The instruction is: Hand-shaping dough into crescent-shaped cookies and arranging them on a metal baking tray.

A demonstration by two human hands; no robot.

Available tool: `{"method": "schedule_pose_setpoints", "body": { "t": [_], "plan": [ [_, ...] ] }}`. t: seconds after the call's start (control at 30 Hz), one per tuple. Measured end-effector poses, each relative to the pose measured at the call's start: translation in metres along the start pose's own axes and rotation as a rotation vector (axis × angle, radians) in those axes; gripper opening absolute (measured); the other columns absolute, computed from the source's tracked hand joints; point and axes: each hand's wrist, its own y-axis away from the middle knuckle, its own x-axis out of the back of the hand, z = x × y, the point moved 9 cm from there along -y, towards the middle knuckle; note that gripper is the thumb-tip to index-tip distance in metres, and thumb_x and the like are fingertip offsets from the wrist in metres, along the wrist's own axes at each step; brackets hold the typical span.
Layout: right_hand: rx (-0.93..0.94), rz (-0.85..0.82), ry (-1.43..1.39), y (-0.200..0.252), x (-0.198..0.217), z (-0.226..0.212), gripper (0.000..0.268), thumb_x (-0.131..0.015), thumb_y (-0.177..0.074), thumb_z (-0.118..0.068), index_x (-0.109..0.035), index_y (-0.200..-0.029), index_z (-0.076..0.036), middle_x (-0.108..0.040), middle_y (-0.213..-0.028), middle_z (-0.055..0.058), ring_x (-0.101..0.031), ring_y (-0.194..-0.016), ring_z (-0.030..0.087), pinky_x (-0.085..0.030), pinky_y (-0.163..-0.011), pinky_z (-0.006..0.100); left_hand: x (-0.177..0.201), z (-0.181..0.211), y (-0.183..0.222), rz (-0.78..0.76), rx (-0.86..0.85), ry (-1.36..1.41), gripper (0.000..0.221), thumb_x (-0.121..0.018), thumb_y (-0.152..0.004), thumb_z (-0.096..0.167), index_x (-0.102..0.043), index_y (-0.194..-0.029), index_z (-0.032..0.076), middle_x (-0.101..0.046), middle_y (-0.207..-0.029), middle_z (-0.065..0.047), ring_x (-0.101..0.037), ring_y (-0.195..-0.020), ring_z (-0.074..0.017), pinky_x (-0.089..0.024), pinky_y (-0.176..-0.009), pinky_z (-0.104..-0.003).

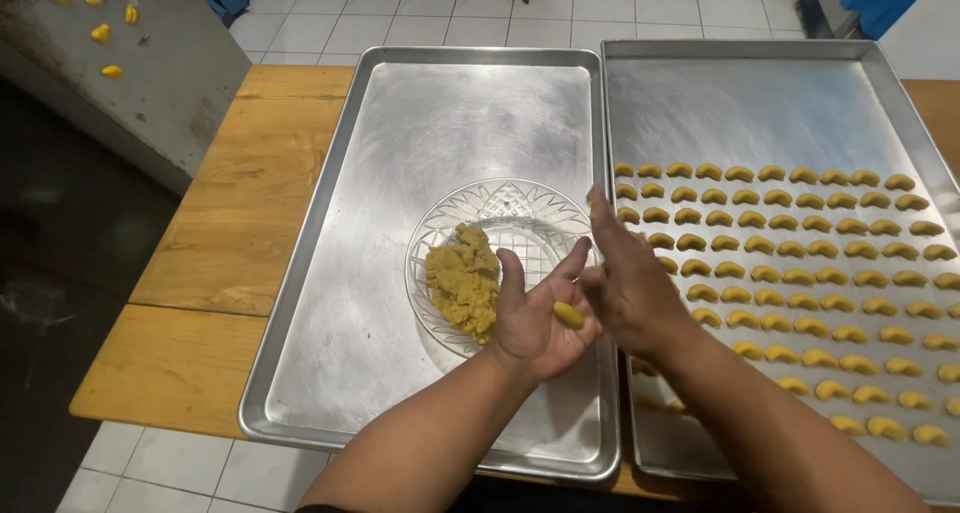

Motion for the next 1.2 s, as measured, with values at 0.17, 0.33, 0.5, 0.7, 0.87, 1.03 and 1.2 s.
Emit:
{"method": "schedule_pose_setpoints", "body": {
  "t": [0.17, 0.33, 0.5, 0.7, 0.87, 1.03, 1.2],
  "plan": [
    [0.224, 0.269, 0.022, 0.034, 0.034, -0.028, 0.023, -0.091, -0.071, -0.024, -0.08, -0.091, -0.018, -0.077, -0.068, 0.003, -0.076, -0.066, 0.024, -0.058, -0.065, 0.035, -0.029, -0.001, 0.008, 0.073, -0.017, 0.022, 0.108, -0.059, -0.061, 0.097, -0.048, -0.142, 0.027, -0.058, -0.131, -0.01, -0.066, -0.108, -0.0232, -0.061, -0.079, -0.025],
    [0.257, 0.266, 0.053, 0.066, 0.026, -0.019, 0.033, -0.094, -0.067, -0.032, -0.082, -0.097, -0.022, -0.076, -0.079, 0.001, -0.075, -0.071, 0.024, -0.06, -0.064, 0.035, -0.031, -0.02, 0.007, 0.098, -0.027, 0.025, 0.105, -0.062, -0.062, 0.094, -0.042, -0.147, 0.036, -0.046, -0.138, -0.009, -0.058, -0.117, -0.0249, -0.059, -0.088, -0.032],
    [0.207, 0.311, 0.014, 0.095, 0.054, -0.021, 0.014, -0.084, -0.08, -0.018, -0.08, -0.093, -0.014, -0.076, -0.08, 0.004, -0.076, -0.072, 0.026, -0.061, -0.065, 0.034, -0.027, -0.047, -0.002, 0.144, 0.022, -0.306, 0.1, -0.044, -0.072, 0.096, -0.018, -0.158, 0.05, -0.038, -0.146, 0.0, -0.049, -0.129, -0.0157, -0.048, -0.073, -0.013],
    [0.283, 0.184, 0.161, 0.146, 0.077, 0.009, 0.009, -0.077, -0.085, -0.012, -0.068, -0.088, -0.012, -0.061, -0.067, 0.002, -0.057, -0.056, 0.02, -0.042, -0.051, 0.035, -0.061, -0.103, -0.015, 0.45, 0.352, -0.907, 0.101, -0.031, -0.065, 0.082, -0.002, -0.158, 0.052, -0.015, -0.173, 0.011, -0.01, -0.158, -0.0291, -0.016, -0.121, -0.05],
    [0.158, 0.343, 0.155, 0.18, 0.116, 0.037, 0.013, -0.074, -0.084, -0.007, -0.066, -0.074, -0.011, -0.063, -0.064, 0.003, -0.061, -0.057, 0.018, -0.044, -0.054, 0.032, -0.066, -0.169, -0.04, 0.361, 0.413, -0.916, 0.109, -0.038, -0.069, 0.08, -0.005, -0.161, 0.033, -0.014, -0.172, 0.003, -0.015, -0.158, -0.0151, -0.025, -0.119, -0.047],
    [0.049, 0.497, 0.096, 0.219, 0.143, 0.078, 0.006, -0.071, -0.082, -0.002, -0.071, -0.078, -0.008, -0.075, -0.079, 0.005, -0.072, -0.072, 0.017, -0.054, -0.068, 0.03, -0.018, -0.23, -0.064, 0.307, 0.246, -0.728, 0.092, -0.048, -0.087, 0.064, -0.014, -0.162, 0.024, -0.021, -0.168, -0.013, -0.027, -0.153, -0.0273, -0.023, -0.122, -0.038],
    [-0.083, 0.506, -0.039, 0.246, 0.159, 0.114, 0.015, -0.066, -0.08, 0.004, -0.064, -0.067, -0.005, -0.061, -0.061, 0.003, -0.058, -0.058, 0.012, -0.046, -0.058, 0.029, 0.011, -0.273, -0.074, 0.436, 0.21, -0.603, 0.09, -0.053, -0.09, 0.057, -0.018, -0.161, 0.015, -0.026, -0.166, -0.017, -0.029, -0.153, -0.026, -0.025, -0.122, -0.036]
  ]
}}
